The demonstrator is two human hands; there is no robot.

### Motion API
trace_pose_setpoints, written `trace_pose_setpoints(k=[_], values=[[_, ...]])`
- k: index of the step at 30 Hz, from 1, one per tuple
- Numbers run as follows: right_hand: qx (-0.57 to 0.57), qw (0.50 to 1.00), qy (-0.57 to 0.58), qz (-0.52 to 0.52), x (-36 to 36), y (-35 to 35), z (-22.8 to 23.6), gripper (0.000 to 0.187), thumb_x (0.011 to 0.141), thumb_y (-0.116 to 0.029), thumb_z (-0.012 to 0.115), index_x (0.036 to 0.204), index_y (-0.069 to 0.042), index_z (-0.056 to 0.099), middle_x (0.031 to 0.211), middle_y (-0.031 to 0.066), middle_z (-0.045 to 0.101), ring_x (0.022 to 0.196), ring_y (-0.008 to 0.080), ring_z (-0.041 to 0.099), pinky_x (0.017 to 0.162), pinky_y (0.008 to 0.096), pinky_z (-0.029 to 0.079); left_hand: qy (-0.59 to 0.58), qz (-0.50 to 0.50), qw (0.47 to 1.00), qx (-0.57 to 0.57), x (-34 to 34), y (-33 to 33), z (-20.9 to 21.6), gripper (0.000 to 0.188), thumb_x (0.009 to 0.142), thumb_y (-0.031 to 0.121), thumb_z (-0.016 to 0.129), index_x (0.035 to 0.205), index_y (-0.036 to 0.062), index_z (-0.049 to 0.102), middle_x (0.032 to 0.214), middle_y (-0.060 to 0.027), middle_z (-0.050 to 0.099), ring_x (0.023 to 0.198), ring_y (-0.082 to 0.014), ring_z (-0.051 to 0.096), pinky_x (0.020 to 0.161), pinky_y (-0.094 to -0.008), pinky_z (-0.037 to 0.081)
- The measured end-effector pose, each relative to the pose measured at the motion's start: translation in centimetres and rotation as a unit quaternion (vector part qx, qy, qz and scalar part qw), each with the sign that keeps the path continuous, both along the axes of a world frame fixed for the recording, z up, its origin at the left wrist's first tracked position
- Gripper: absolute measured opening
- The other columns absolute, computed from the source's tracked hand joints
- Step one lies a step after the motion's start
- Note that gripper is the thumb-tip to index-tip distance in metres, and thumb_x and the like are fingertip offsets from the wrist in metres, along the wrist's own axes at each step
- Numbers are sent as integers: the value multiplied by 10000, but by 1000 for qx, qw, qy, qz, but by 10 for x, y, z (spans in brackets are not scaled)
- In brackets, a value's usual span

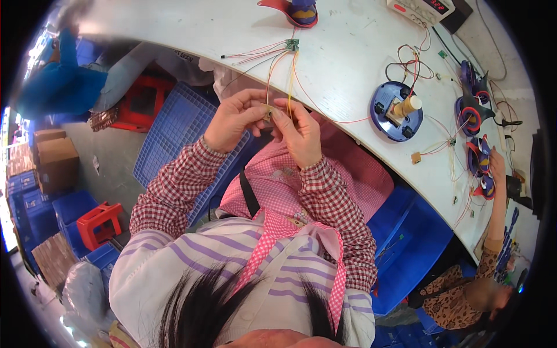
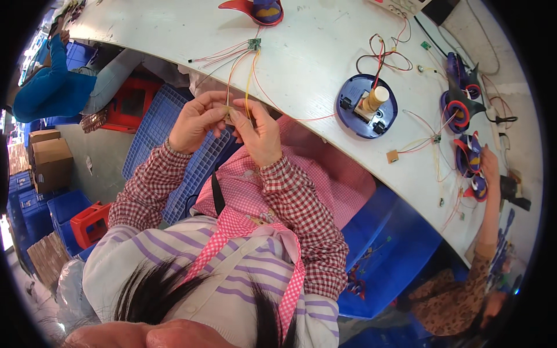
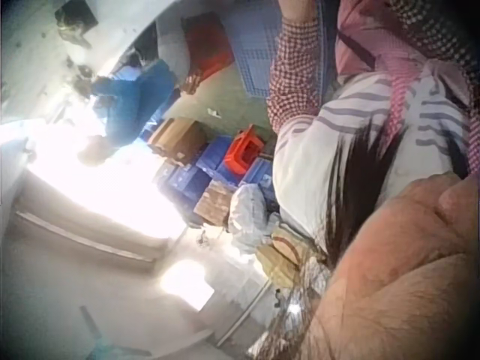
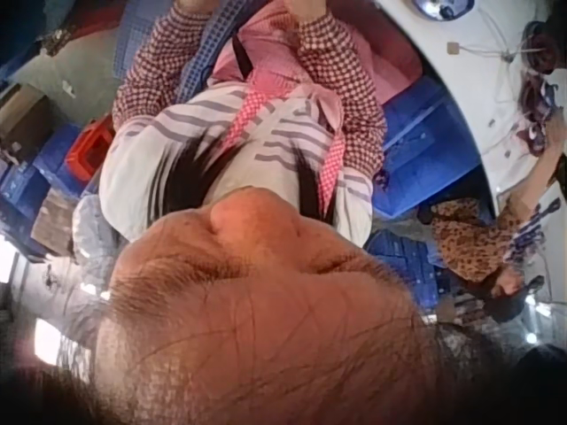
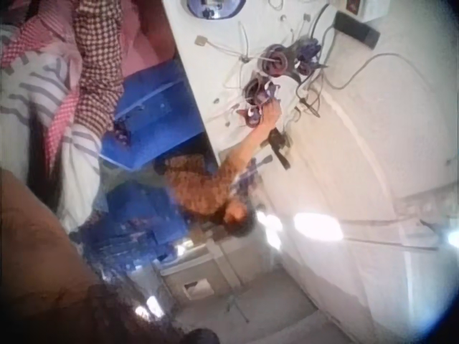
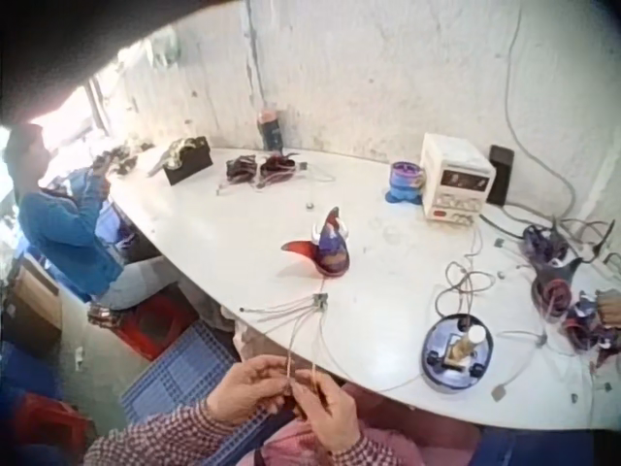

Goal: Assembling small motor and fan components into plastic housings at a workbench.

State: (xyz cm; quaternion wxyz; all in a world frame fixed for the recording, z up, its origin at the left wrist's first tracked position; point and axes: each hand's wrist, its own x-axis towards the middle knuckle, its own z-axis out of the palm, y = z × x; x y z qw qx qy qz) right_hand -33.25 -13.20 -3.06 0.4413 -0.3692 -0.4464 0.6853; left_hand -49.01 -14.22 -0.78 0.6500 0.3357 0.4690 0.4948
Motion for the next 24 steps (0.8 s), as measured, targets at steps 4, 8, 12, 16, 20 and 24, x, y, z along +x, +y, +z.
trace_pose_setpoints(k=[4,8,12,16,20,24], values=[[90,994,-58,-11,-2,0,-6,186,901,-114,567,1047,1,580,730,27,565,575,77,499,515,163,405,55,3,998,36,2,-3,0,211,853,28,576,1059,-9,547,803,-67,576,613,-79,530,484,-170,449],[125,988,-89,-6,-4,0,-15,186,904,-114,563,1049,2,574,728,26,566,569,72,496,509,160,399,152,-17,986,64,1,-3,2,218,855,33,570,1069,-3,552,795,-64,568,599,-82,524,475,-177,437],[41,997,-59,3,-1,-1,-20,177,905,-110,561,1039,4,575,719,25,564,563,68,492,503,161,397,429,-37,879,205,-3,10,14,222,847,63,573,1063,8,571,752,-55,539,590,-113,522,508,-211,436],[26,998,-52,-5,4,1,-23,171,903,-106,559,1031,6,579,700,20,558,550,66,488,493,161,391,590,57,673,442,1,94,18,197,835,120,579,1010,41,620,766,-62,581,666,-151,549,625,-258,457],[30,998,-55,5,4,3,-21,168,902,-101,558,1028,7,579,690,18,557,545,65,488,490,159,387,598,-13,637,487,-15,141,-7,188,838,95,574,1008,36,626,796,-46,591,692,-119,526,632,-229,438],[23,998,-51,0,8,8,-21,165,901,-98,557,1026,8,578,684,17,556,537,65,485,486,157,383,554,-90,730,390,-14,151,0,170,841,96,578,990,30,628,815,-41,600,699,-107,522,635,-217,433]])
